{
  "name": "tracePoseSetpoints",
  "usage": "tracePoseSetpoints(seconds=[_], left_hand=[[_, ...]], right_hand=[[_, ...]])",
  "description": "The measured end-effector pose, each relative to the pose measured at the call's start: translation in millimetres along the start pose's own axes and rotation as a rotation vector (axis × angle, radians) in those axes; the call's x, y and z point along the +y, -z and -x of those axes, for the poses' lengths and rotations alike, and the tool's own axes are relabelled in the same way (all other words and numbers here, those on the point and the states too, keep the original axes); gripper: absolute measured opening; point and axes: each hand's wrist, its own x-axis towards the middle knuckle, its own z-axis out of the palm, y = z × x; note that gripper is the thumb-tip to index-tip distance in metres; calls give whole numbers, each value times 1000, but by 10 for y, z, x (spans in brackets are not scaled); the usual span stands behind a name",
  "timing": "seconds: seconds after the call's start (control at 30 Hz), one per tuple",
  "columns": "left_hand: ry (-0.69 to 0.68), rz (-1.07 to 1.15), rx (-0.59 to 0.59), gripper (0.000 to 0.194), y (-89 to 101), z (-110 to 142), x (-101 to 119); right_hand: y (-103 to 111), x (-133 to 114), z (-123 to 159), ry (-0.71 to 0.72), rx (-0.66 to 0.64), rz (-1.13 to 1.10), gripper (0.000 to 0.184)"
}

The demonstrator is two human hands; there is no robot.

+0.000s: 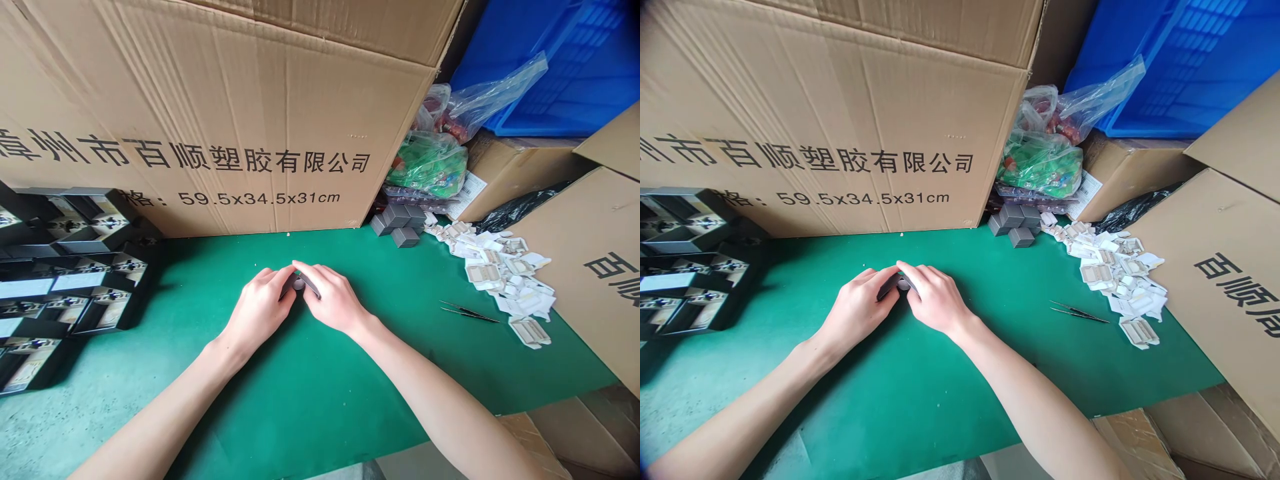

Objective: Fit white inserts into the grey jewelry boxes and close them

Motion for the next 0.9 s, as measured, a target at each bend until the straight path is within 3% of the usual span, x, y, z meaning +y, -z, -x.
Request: tracePoseSetpoints(seconds=[0.63, 0.9], left_hand=[[4, 3, 9, 31, -6, 26, 73], [-88, -19, 16, 24, -7, 9, 17]], right_hand=[[10, -28, -18, -52, -11, 64, 45], [9, -12, -1, 3, 16, 137, 41]])
